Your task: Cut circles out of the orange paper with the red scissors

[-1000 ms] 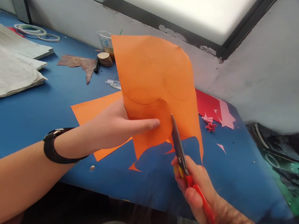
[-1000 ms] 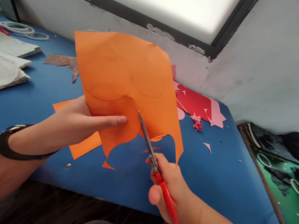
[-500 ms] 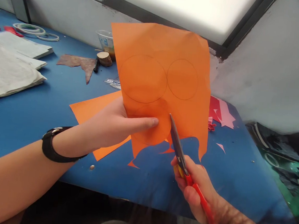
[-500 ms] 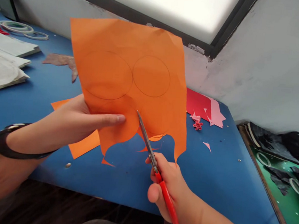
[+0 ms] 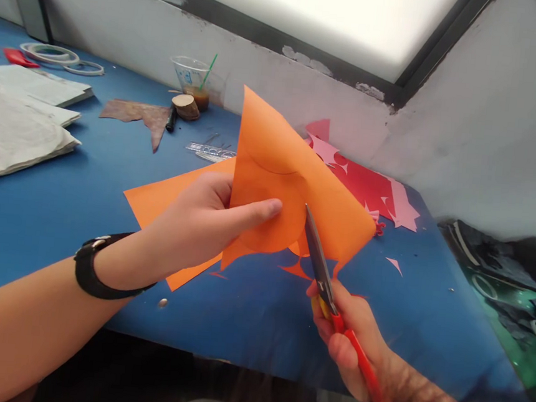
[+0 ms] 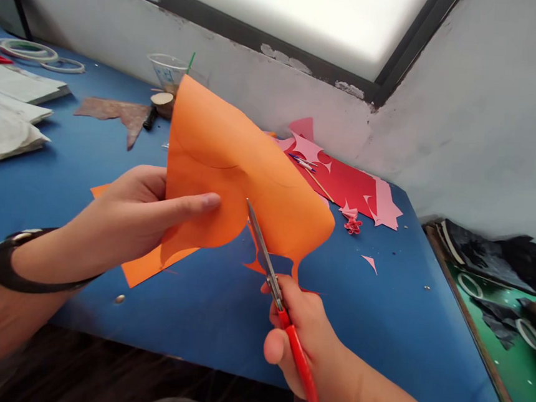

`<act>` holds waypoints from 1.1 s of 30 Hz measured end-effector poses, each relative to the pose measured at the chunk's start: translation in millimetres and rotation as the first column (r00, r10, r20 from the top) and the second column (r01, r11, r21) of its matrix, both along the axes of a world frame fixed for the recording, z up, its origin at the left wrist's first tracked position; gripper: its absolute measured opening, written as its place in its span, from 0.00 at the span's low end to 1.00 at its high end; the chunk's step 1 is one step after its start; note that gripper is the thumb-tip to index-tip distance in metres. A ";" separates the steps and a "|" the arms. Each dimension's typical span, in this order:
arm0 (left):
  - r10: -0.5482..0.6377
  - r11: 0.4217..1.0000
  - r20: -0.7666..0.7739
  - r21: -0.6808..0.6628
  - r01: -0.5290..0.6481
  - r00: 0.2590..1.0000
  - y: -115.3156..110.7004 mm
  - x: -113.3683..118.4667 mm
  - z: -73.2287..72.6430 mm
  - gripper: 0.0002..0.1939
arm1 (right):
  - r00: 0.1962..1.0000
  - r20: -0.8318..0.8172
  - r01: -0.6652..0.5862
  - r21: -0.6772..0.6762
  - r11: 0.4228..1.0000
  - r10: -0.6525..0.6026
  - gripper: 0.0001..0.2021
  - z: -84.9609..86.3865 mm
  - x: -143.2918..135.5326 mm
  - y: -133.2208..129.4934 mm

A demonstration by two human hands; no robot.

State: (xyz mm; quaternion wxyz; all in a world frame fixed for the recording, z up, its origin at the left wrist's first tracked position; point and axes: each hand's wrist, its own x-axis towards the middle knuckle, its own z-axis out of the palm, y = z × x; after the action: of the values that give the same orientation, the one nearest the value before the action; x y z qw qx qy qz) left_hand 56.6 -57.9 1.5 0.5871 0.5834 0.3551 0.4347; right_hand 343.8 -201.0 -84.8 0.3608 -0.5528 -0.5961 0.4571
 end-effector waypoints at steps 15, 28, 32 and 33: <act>0.240 0.867 0.040 0.441 -0.232 0.970 3.6 7.9 -22.1 0.33 | 0.959 -0.281 0.003 -0.119 0.993 -0.036 0.42 3.1 -8.9 -0.8; 0.323 0.862 -0.087 0.438 -0.255 0.943 2.2 4.1 -10.6 0.16 | 0.958 -0.280 -0.080 -0.081 0.993 0.054 0.39 -5.5 1.4 1.1; 0.333 0.851 -0.067 0.450 -0.269 0.941 2.7 4.5 -12.1 0.17 | 0.965 -0.261 -0.059 -0.095 0.994 0.033 0.40 -10.7 3.8 -0.3; 0.339 0.847 -0.066 0.457 -0.273 0.939 2.7 4.4 -12.3 0.18 | 0.963 -0.267 -0.064 -0.095 0.993 0.036 0.41 -10.9 3.9 -0.9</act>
State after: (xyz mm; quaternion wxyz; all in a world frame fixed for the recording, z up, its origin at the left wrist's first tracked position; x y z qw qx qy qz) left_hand 61.0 -55.2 -10.9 0.3355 0.6665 0.3773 0.5485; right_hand 347.7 -201.9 -95.7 0.3967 -0.4894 -0.5321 0.5657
